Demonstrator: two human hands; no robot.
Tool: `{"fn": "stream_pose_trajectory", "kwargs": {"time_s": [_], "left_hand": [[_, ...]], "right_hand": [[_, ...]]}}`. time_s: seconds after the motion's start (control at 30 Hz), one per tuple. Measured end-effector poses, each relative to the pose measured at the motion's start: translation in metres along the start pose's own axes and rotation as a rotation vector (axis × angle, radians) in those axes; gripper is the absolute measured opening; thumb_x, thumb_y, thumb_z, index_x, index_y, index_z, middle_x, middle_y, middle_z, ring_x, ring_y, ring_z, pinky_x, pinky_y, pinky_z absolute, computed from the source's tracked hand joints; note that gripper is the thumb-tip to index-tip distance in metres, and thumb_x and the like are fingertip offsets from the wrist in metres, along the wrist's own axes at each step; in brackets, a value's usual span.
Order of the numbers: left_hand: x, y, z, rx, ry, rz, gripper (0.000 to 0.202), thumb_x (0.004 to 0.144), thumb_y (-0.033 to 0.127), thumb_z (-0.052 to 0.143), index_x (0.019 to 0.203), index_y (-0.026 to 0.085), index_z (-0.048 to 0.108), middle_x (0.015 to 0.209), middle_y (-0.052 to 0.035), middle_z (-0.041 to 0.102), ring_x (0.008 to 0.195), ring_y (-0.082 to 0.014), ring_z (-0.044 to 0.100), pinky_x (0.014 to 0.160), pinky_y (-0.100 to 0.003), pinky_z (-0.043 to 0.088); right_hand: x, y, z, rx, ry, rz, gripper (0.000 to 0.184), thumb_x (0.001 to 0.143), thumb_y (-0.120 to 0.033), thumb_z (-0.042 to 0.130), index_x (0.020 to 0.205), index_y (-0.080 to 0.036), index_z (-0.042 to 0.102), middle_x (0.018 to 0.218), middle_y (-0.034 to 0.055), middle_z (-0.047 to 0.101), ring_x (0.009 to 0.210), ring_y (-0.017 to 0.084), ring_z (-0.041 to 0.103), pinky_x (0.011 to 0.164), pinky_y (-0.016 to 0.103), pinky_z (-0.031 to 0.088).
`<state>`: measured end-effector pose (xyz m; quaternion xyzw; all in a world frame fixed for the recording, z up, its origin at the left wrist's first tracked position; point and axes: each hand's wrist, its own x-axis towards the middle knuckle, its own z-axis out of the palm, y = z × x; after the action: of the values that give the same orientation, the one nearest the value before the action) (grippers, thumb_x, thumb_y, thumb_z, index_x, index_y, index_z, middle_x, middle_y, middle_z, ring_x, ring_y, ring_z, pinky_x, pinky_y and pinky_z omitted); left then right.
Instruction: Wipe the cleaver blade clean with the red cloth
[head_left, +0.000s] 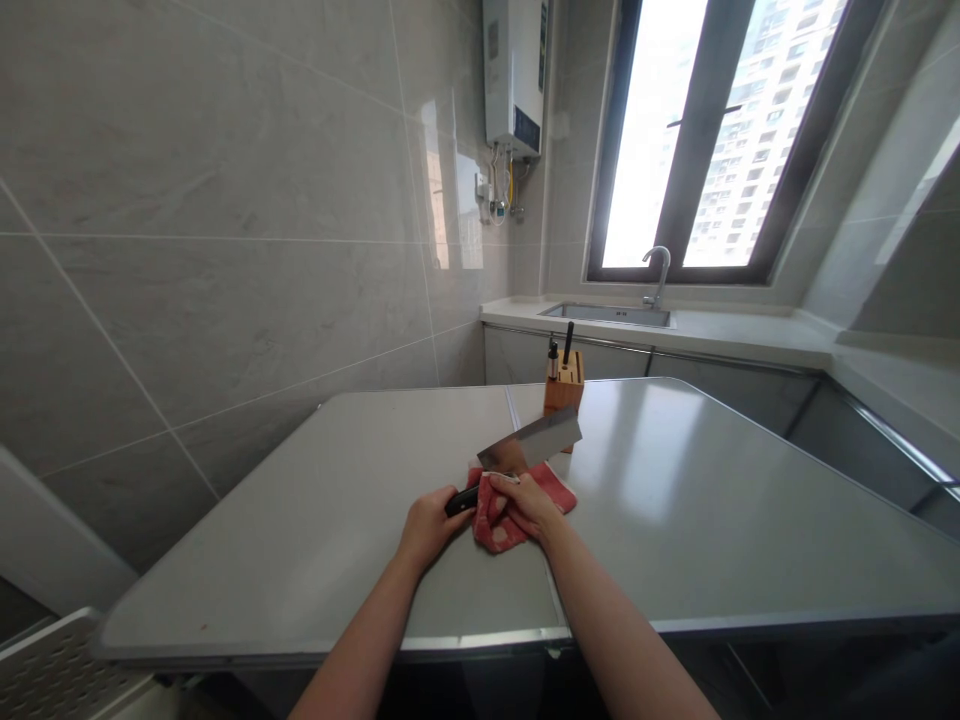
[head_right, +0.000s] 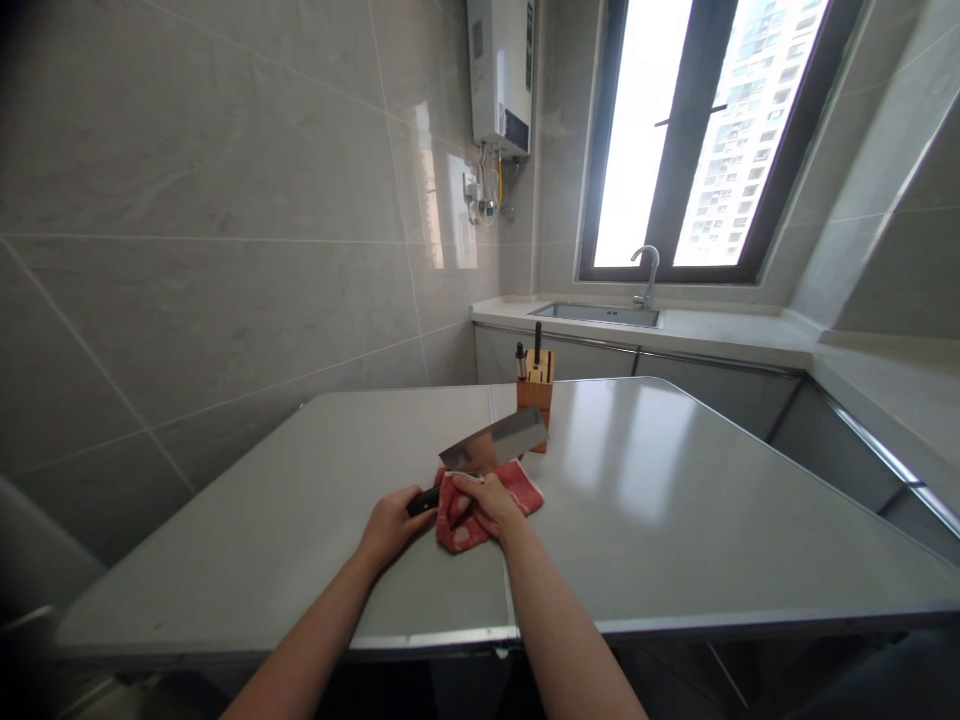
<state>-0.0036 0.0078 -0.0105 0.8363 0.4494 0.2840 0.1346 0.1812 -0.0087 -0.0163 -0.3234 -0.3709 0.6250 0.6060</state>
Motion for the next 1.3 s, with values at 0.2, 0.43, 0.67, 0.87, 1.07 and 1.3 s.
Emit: {"fn": "stream_pose_trajectory", "kwargs": {"time_s": [0.2,0.43,0.67,0.87,1.07,1.3], "left_hand": [[0.002,-0.004,0.002,-0.074,0.021,-0.011,0.031,0.077,0.046,0.057,0.068,0.017,0.057,0.063,-0.0003,0.059,0.057,-0.0127,0.048,0.053,-0.022,0.028],[0.005,-0.007,0.003,-0.2,0.105,-0.064,0.037,0.076,0.051,0.056,0.069,0.015,0.059,0.057,0.0013,0.056,0.053,-0.0118,0.045,0.05,-0.021,0.027],[0.005,-0.006,0.003,-0.222,0.171,-0.094,0.039,0.075,0.054,0.056,0.065,0.016,0.058,0.055,0.0026,0.051,0.052,-0.0112,0.043,0.05,-0.021,0.028],[0.005,-0.005,0.003,-0.188,0.141,-0.084,0.04,0.076,0.054,0.055,0.066,0.016,0.057,0.055,0.0023,0.052,0.051,-0.0111,0.043,0.05,-0.022,0.029],[0.003,-0.005,0.003,-0.137,0.024,-0.051,0.036,0.077,0.051,0.055,0.071,0.016,0.061,0.061,-0.0002,0.059,0.054,-0.0124,0.048,0.051,-0.022,0.03],[0.002,-0.005,0.003,-0.113,-0.066,-0.043,0.034,0.076,0.049,0.057,0.075,0.015,0.064,0.063,-0.0018,0.062,0.056,-0.0137,0.052,0.052,-0.022,0.03]], "right_hand": [[0.001,-0.003,0.002,0.005,0.007,-0.032,0.023,0.064,-0.032,0.075,0.07,-0.013,0.064,0.055,0.0001,0.062,0.05,0.011,0.055,0.057,0.025,0.046],[0.002,-0.002,0.0,0.039,0.033,-0.064,0.024,0.063,-0.028,0.077,0.076,-0.015,0.061,0.071,0.0004,0.065,0.065,0.014,0.061,0.067,0.027,0.047],[0.005,0.0,-0.004,0.142,0.048,-0.07,0.027,0.06,-0.025,0.079,0.079,-0.013,0.064,0.074,0.0023,0.067,0.069,0.015,0.062,0.073,0.029,0.048],[0.01,-0.002,-0.007,0.208,0.083,-0.103,0.028,0.062,-0.03,0.078,0.083,-0.016,0.064,0.076,0.0009,0.067,0.071,0.013,0.062,0.076,0.027,0.048],[0.005,-0.005,-0.003,0.202,0.036,-0.102,0.034,0.06,-0.029,0.079,0.089,-0.016,0.064,0.083,0.003,0.068,0.076,0.015,0.062,0.076,0.028,0.049],[0.002,-0.003,-0.001,0.048,0.025,-0.065,0.034,0.059,-0.029,0.079,0.086,-0.014,0.065,0.082,0.0049,0.069,0.073,0.016,0.063,0.068,0.026,0.049]]}}
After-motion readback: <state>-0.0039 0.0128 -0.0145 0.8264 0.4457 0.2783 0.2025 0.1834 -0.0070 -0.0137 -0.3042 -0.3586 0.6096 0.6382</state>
